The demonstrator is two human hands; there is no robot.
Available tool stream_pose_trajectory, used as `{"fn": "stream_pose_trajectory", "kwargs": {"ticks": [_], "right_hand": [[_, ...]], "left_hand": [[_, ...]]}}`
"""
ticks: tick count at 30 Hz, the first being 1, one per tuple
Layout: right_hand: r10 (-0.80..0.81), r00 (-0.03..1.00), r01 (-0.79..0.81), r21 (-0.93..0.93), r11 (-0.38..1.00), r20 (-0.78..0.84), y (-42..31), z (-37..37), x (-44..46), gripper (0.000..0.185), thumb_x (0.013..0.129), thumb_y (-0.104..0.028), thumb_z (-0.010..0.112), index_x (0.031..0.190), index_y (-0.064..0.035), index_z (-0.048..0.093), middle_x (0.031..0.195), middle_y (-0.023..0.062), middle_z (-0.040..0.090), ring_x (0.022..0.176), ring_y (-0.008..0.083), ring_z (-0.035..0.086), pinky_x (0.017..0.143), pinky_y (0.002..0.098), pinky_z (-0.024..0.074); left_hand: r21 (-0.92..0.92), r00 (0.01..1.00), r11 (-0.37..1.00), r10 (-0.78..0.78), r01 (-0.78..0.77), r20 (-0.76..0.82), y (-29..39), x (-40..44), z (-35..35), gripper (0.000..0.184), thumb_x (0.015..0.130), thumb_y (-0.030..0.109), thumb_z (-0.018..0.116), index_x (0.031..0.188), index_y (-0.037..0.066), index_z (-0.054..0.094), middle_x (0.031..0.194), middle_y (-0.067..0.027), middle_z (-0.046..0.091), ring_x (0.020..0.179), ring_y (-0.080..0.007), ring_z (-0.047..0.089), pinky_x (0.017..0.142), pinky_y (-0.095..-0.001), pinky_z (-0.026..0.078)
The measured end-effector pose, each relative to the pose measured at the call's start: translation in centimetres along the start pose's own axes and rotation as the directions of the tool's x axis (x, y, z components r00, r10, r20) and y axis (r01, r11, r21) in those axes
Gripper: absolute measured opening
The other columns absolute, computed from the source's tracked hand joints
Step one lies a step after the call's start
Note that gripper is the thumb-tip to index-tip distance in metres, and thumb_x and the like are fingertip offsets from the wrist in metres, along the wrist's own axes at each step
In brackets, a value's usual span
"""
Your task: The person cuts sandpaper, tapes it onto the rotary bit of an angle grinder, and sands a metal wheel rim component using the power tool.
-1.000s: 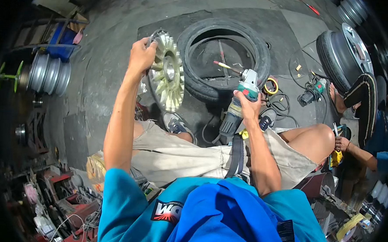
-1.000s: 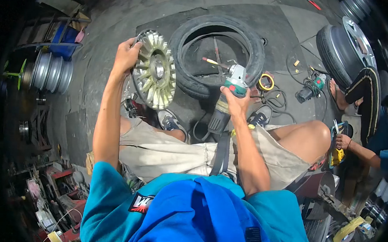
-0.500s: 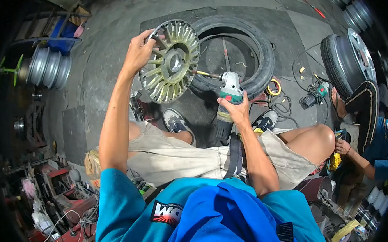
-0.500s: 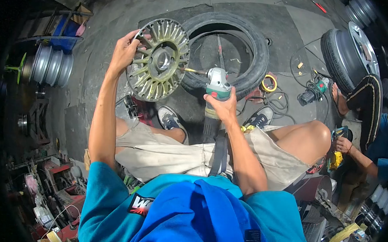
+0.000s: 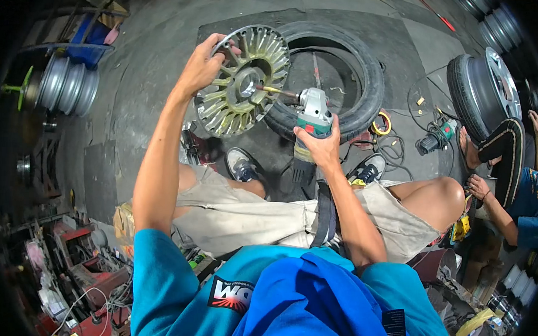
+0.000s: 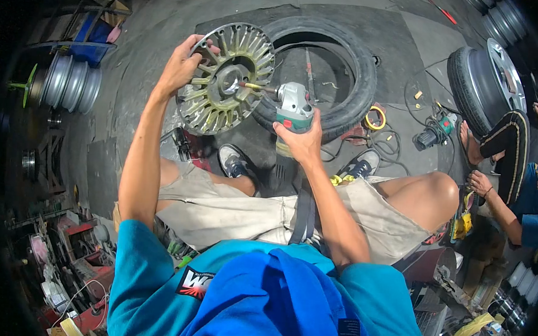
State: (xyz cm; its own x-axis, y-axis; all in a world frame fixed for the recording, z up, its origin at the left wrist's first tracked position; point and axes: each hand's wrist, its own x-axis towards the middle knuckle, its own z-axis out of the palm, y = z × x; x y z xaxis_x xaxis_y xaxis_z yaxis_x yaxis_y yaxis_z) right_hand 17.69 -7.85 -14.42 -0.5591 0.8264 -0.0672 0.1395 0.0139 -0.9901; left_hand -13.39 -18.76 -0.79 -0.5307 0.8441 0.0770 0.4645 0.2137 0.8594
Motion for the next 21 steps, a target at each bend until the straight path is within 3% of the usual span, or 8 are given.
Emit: {"fn": "stream_pose_trajectory", "kwargs": {"ticks": [4,7,9,11,13,16,21], "right_hand": [[-0.062,0.996,0.058,-0.072,0.996,-0.064,1.1,1.4,0.9,0.083,0.07,-0.034,0.097,0.131,0.0012,0.054,0.113,0.0213,0.072,0.104,0.0328,0.07,0.096,0.0433,0.0542],[-0.027,0.996,0.018,-0.114,0.993,-0.08,1.5,1.7,-0.2,0.084,0.07,-0.033,0.097,0.132,0.0019,0.053,0.114,0.0203,0.072,0.105,0.0321,0.07,0.096,0.0426,0.0541],[-0.02,0.998,0.016,-0.071,0.997,-0.064,1.8,1.9,-1.0,0.085,0.07,-0.033,0.098,0.132,0.0028,0.053,0.115,0.0191,0.072,0.105,0.0306,0.07,0.096,0.0421,0.0542],[0.118,0.992,-0.125,0.149,0.981,0.054,2.1,2.1,-1.4,0.084,0.071,-0.033,0.098,0.133,0.0032,0.053,0.116,0.0181,0.071,0.105,0.0285,0.07,0.095,0.0414,0.0544],[0.116,0.991,-0.123,0.13,0.984,0.062,2.4,2.0,-1.1,0.082,0.071,-0.033,0.098,0.131,0.0032,0.055,0.117,0.0184,0.071,0.106,0.0275,0.069,0.095,0.0408,0.0544],[0.115,0.991,-0.109,0.089,0.99,-0.064,2.8,2.0,-0.4,0.079,0.071,-0.034,0.098,0.126,0.0039,0.057,0.117,0.0206,0.071,0.105,0.0291,0.07,0.096,0.0417,0.0546],[0.067,0.998,-0.067,-0.024,0.997,0.006,1.4,1.2,-0.3,0.079,0.071,-0.032,0.098,0.128,0.0037,0.058,0.118,0.0187,0.071,0.106,0.0281,0.069,0.096,0.0402,0.0545]], "left_hand": [[0.075,0.999,0.997,0.037,-0.036,-0.013,1.4,-0.6,1.3,0.036,0.092,-0.003,0.046,0.124,0.0,0.062,0.116,-0.0098,0.076,0.11,-0.0219,0.067,0.103,-0.0386,0.049],[0.089,0.999,0.995,0.044,-0.042,-0.019,1.2,-0.5,1.7,0.037,0.092,-0.002,0.046,0.124,0.0,0.063,0.116,-0.0101,0.077,0.11,-0.0237,0.068,0.103,-0.0393,0.049],[0.093,0.999,0.995,0.033,-0.031,-0.022,1.3,-0.4,1.8,0.037,0.092,-0.002,0.047,0.125,0.0,0.063,0.116,-0.0102,0.077,0.11,-0.0244,0.068,0.102,-0.0394,0.049],[0.093,0.999,0.995,0.028,-0.025,-0.026,1.2,-0.3,1.9,0.037,0.092,-0.002,0.047,0.125,0.0,0.063,0.116,-0.0104,0.077,0.11,-0.0236,0.067,0.101,-0.0392,0.05],[0.092,0.999,0.995,0.033,-0.031,-0.021,1.0,-0.3,1.8,0.037,0.092,-0.002,0.047,0.126,0.0,0.062,0.116,-0.0105,0.077,0.11,-0.0233,0.067,0.101,-0.0389,0.05],[0.104,0.999,0.994,0.046,-0.043,-0.025,1.1,-0.3,1.9,0.037,0.092,-0.003,0.046,0.126,-0.002,0.061,0.117,-0.0119,0.077,0.11,-0.0219,0.069,0.103,-0.0383,0.051],[0.12,0.999,0.993,0.019,-0.015,-0.034,1.9,-0.1,1.7,0.038,0.092,-0.003,0.045,0.126,-0.002,0.061,0.117,-0.0132,0.076,0.112,-0.021,0.07,0.104,-0.0376,0.052]]}}
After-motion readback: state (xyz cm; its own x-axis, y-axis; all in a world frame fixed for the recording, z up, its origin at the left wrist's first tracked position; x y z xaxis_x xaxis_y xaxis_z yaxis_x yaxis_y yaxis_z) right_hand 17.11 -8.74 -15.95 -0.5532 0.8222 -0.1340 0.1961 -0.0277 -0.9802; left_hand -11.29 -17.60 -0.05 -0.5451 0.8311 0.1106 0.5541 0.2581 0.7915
